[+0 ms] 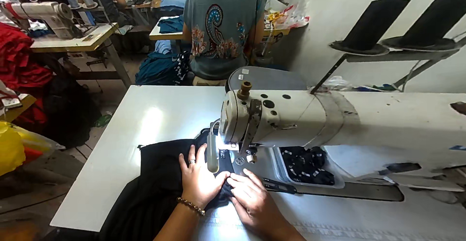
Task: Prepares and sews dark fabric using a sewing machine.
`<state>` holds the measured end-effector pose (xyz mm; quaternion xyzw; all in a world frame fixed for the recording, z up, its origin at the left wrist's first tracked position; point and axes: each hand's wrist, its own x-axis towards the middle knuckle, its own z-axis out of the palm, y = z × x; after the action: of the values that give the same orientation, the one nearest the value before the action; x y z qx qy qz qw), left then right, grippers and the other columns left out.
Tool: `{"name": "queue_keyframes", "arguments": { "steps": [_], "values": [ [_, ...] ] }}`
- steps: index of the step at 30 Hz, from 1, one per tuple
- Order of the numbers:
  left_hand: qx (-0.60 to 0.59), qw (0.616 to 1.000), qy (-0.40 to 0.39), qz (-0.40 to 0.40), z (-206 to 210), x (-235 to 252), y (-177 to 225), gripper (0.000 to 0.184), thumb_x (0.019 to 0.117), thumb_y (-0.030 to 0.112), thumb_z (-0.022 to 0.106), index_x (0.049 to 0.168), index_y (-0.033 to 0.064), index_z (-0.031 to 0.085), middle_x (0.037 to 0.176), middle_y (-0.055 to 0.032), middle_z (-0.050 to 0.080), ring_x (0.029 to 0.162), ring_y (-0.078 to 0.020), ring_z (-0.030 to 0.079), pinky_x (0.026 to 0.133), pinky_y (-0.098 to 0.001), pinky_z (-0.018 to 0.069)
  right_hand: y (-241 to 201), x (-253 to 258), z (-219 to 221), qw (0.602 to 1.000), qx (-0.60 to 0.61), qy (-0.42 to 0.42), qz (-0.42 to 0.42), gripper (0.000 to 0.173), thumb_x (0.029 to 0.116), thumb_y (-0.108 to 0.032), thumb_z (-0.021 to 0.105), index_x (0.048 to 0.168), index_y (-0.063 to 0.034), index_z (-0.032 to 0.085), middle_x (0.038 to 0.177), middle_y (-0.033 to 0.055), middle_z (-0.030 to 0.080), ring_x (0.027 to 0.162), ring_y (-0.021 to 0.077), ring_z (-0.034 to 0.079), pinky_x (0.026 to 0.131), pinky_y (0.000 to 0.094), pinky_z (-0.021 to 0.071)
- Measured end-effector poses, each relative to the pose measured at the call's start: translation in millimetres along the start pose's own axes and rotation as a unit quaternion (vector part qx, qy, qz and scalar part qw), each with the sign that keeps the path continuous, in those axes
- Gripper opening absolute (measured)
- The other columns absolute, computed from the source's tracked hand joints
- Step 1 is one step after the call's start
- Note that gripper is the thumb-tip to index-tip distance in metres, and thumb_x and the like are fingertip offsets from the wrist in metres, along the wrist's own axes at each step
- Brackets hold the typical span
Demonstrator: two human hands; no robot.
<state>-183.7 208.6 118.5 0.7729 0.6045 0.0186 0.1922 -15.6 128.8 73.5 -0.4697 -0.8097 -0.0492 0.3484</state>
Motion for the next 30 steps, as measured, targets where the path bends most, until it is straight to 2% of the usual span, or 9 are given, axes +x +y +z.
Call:
{"name": "queue_keyframes", "arguments": {
  "steps": [4,12,18,20,22,24,26,28,30],
  "values": [
    [-0.008,1.0,0.015,0.012,1.0,0.5,-1.4,0.071,0.092,0.077,0.045,0.154,0.0414,0.045,0.17,0.0059,0.024,0.16,-0.0285,0.007,0.122,-0.0642,-0.006,-0.4,0.9,0.3,1.0,-0.002,-0.005,0.006,0.029,0.0974,-0.022,0.049,0.082,-0.0098,0.071,0.111,0.007,0.077,0.119,0.0244,0.068,0.11,0.0497,0.0463],
    [-0.024,0.999,0.024,0.018,-5.5,3.8,-0.2,0.068,0.092,0.073,0.052,0.152,0.0408,0.048,0.169,0.0017,0.028,0.159,-0.0298,0.011,0.122,-0.0662,-0.0025,2.8,2.8,3.8,1.0,-0.005,-0.008,0.005,0.031,0.0983,-0.021,0.048,0.086,-0.0081,0.073,0.113,0.0086,0.077,0.119,0.0245,0.069,0.109,0.0476,0.0472],
    [-0.042,0.999,0.011,0.009,-16.4,8.7,2.2,0.067,0.0953,0.067,0.054,0.154,0.036,0.047,0.171,0.001,0.024,0.16,-0.0301,0.007,0.121,-0.0665,-0.0053,-0.9,15.0,7.0,0.999,-0.025,-0.017,0.032,0.032,0.0962,-0.02,0.051,0.091,-0.0044,0.077,0.116,0.0094,0.076,0.119,0.0253,0.069,0.106,0.0461,0.0508],
    [-0.044,0.999,0.001,0.014,-18.5,8.1,1.3,0.067,0.0969,0.065,0.053,0.156,0.0352,0.043,0.171,0.0009,0.021,0.16,-0.0302,0.005,0.121,-0.0657,-0.0067,-2.3,15.1,6.4,0.998,-0.03,-0.03,0.041,0.032,0.0965,-0.02,0.051,0.097,-0.0036,0.078,0.12,0.01,0.075,0.121,0.0262,0.068,0.107,0.0469,0.0505],
    [-0.06,0.997,0.03,0.036,-15.6,5.0,-2.5,0.065,0.0986,0.061,0.054,0.156,0.0333,0.044,0.171,0.0021,0.023,0.16,-0.0293,0.005,0.122,-0.0642,-0.0048,-4.2,10.6,-1.2,0.996,-0.032,-0.05,0.06,0.037,0.0995,-0.025,0.049,0.11,-0.0054,0.078,0.127,0.0099,0.072,0.127,0.0279,0.064,0.109,0.049,0.0483],
    [-0.103,0.985,0.097,0.097,-7.3,2.3,-12.5,0.051,0.0993,0.05,0.058,0.145,0.028,0.06,0.166,0.0036,0.034,0.159,-0.0278,0.01,0.123,-0.0647,0.0009,-7.0,2.3,-15.5,0.995,-0.04,-0.037,0.088,0.038,0.101,-0.028,0.048,0.117,-0.0084,0.076,0.128,0.0109,0.071,0.127,0.0301,0.063,0.108,0.0487,0.0498],
    [-0.133,0.968,0.12,0.175,-4.5,-0.3,-24.5,0.032,0.099,0.041,0.061,0.12,0.0208,0.074,0.156,0.0041,0.05,0.157,-0.0242,0.02,0.124,-0.0639,0.0053,-7.5,-8.2,-31.5,0.988,-0.085,-0.005,0.128,0.038,0.0972,-0.029,0.049,0.113,-0.0087,0.077,0.113,0.0107,0.074,0.109,0.0314,0.069,0.094,0.0482,0.0551],
    [-0.105,0.96,0.106,0.235,-8.8,-2.7,-35.1,0.029,0.1005,0.038,0.059,0.103,0.0149,0.076,0.131,-0.0005,0.068,0.148,-0.0226,0.04,0.125,-0.0632,0.0109,-2.9,-17.0,-44.2,0.978,-0.117,-0.01,0.174,0.039,0.095,-0.031,0.051,0.111,-0.007,0.077,0.103,0.0123,0.074,0.098,0.0345,0.069,0.086,0.0505,0.0559],
    [-0.046,0.959,0.103,0.259,-22.1,-6.0,-40.6,0.03,0.1005,0.036,0.06,0.094,0.0105,0.075,0.105,-0.0056,0.071,0.126,-0.027,0.058,0.122,-0.0607,0.0239,2.9,-22.7,-50.0,0.969,-0.125,-0.028,0.209,0.042,0.0934,-0.03,0.055,0.118,-0.0016,0.075,0.108,0.0175,0.073,0.102,0.0402,0.068,0.09,0.0542,0.0551]
  ]
}}
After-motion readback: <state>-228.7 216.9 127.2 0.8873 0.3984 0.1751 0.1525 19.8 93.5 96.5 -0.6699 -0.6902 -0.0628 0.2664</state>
